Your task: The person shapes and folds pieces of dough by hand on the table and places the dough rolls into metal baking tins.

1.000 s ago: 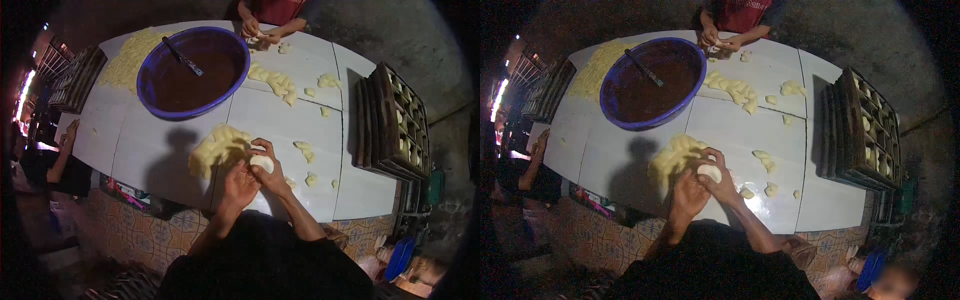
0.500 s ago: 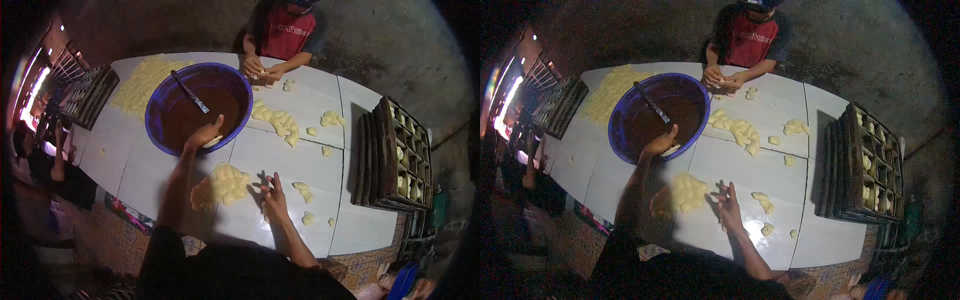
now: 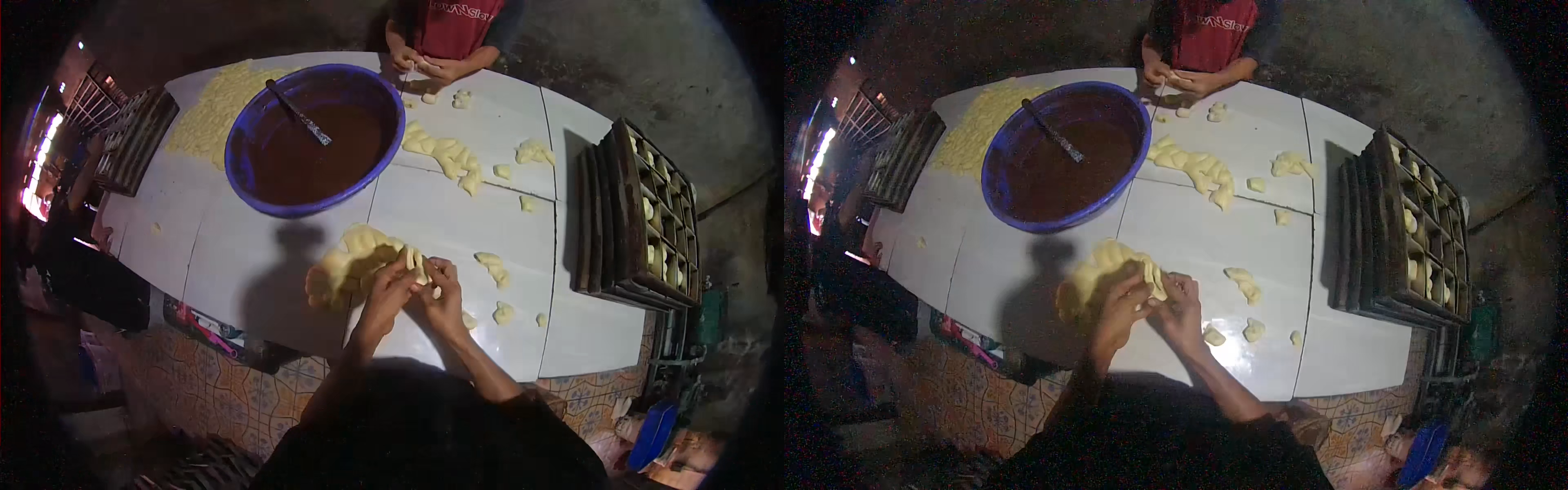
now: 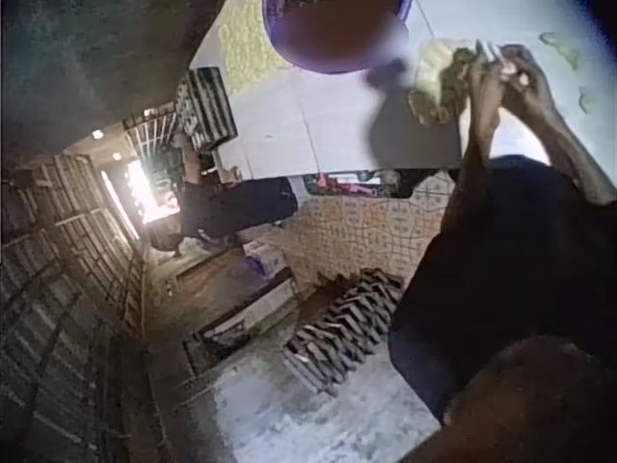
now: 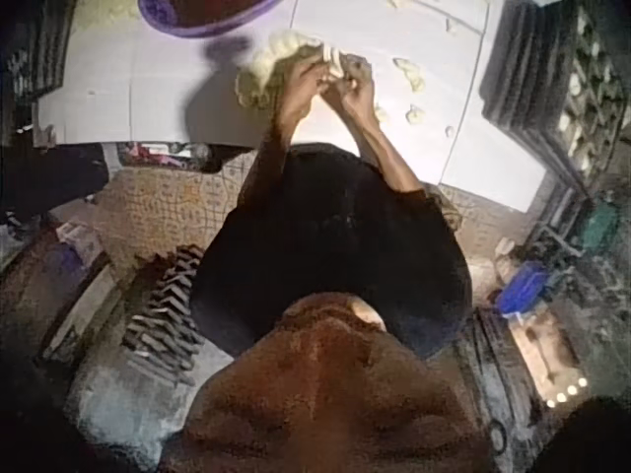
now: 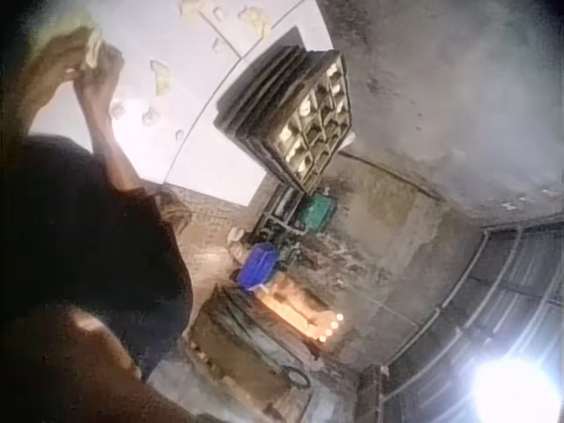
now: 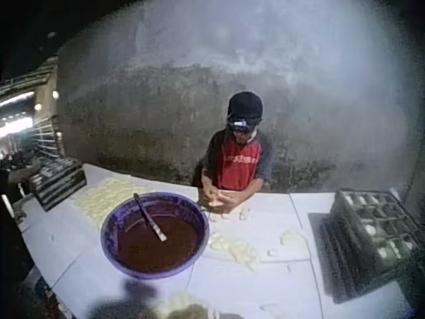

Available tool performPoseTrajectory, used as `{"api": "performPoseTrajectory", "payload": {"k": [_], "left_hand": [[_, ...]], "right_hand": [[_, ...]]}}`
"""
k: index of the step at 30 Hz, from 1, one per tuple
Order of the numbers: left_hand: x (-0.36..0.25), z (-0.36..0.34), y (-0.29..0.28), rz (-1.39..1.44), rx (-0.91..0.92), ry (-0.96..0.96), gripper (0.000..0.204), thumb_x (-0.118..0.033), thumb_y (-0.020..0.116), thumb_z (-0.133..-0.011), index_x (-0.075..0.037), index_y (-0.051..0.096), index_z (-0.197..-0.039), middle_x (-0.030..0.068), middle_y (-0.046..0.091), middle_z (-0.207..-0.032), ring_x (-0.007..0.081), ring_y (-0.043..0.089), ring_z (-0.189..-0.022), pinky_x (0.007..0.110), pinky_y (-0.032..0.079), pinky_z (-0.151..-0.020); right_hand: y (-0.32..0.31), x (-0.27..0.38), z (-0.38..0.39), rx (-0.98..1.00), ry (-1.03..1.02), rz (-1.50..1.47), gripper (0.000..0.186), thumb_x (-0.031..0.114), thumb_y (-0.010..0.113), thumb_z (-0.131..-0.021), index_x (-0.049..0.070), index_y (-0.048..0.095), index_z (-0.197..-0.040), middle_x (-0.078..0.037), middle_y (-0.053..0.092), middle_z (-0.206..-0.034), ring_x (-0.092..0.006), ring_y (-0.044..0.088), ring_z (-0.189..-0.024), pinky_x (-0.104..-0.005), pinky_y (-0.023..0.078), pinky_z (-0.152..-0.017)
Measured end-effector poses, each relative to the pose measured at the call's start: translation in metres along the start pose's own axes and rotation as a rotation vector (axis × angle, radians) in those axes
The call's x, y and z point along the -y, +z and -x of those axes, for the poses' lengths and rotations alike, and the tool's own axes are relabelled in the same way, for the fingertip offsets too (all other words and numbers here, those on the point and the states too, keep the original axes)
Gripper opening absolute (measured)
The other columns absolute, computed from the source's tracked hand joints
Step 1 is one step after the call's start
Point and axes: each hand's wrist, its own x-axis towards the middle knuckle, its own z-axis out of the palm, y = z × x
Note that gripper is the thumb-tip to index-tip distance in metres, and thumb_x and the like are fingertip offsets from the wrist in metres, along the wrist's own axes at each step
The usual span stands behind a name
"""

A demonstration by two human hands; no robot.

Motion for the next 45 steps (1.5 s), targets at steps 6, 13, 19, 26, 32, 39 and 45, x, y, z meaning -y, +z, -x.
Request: {"api": "performPoseTrajectory", "payload": {"k": [6,13,19,26,32,39,45], "left_hand": [[0.036,0.02,-0.015,-0.521,0.215,0.43,0.033,0.003,0.06,-0.088,0.007,0.057,-0.121,0.0145,0.063,-0.105,0.0177,0.065,-0.087,0.027,0.056,-0.079],[0.054,0.027,-0.003,-0.278,0.226,0.299,0.021,-0.013,0.068,-0.089,0.002,0.067,-0.104,0.0049,0.066,-0.082,0.0096,0.062,-0.075,0.022,0.051,-0.063],[0.107,0.016,-0.011,-0.412,0.162,0.246,0.01,-0.004,0.07,-0.084,0.002,0.067,-0.091,0.006,0.066,-0.082,0.0108,0.063,-0.078,0.025,0.054,-0.068],[0.106,0.022,-0.008,-0.081,0.493,0.16,0.038,0.013,0.065,-0.078,-0.003,0.052,-0.111,0.0106,0.064,-0.1,0.0191,0.062,-0.1,0.033,0.054,-0.086],[0.083,0.003,-0.012,-0.163,0.107,0.39,0.009,0.003,0.06,-0.085,0.001,0.057,-0.093,0.0133,0.066,-0.09,0.0233,0.066,-0.093,0.032,0.05,-0.087],[0.092,0.002,-0.054,-0.073,-0.029,0.392,0.011,0.0,0.058,-0.086,0.0,0.058,-0.097,0.0086,0.064,-0.086,0.0182,0.064,-0.083,0.029,0.049,-0.08],[0.122,0.015,-0.04,-0.198,0.161,0.408,0.024,-0.002,0.057,-0.092,0.003,0.059,-0.116,0.0085,0.067,-0.097,0.0125,0.063,-0.088,0.025,0.05,-0.079]], "right_hand": [[-0.035,0.013,0.017,0.045,0.027,-0.334,0.023,0.002,0.064,-0.081,0.001,0.064,-0.104,-0.013,0.054,-0.116,-0.02,0.056,-0.094,-0.0306,0.048,-0.078],[-0.062,0.013,0.034,0.268,-0.082,-0.169,0.028,0.006,0.07,-0.082,0.003,0.068,-0.109,-0.012,0.058,-0.117,-0.0197,0.06,-0.097,-0.0309,0.05,-0.075],[-0.06,-0.004,0.061,0.152,0.23,-0.167,0.04,0.012,0.064,-0.089,0.007,0.057,-0.128,-0.007,0.063,-0.096,-0.0162,0.059,-0.089,-0.0298,0.048,-0.072],[-0.1,-0.033,0.054,0.809,0.869,-0.684,0.057,0.014,0.055,-0.094,0.003,0.032,-0.145,-0.009,0.063,-0.104,-0.0154,0.062,-0.089,-0.0282,0.051,-0.074],[-0.092,-0.092,0.04,0.355,0.368,-0.252,0.087,-0.006,0.068,-0.073,0.004,0.025,-0.148,-0.01,0.062,-0.116,-0.022,0.054,-0.117,-0.0343,0.041,-0.102],[-0.095,-0.05,0.065,0.286,0.024,0.435,0.042,0.002,0.066,-0.076,-0.001,0.053,-0.116,-0.015,0.059,-0.102,-0.0261,0.055,-0.095,-0.0388,0.047,-0.081],[-0.076,-0.021,0.083,0.257,0.489,-0.177,0.018,0.012,0.071,-0.084,0.001,0.064,-0.097,-0.004,0.061,-0.107,-0.0162,0.058,-0.094,-0.0304,0.052,-0.077]]}}
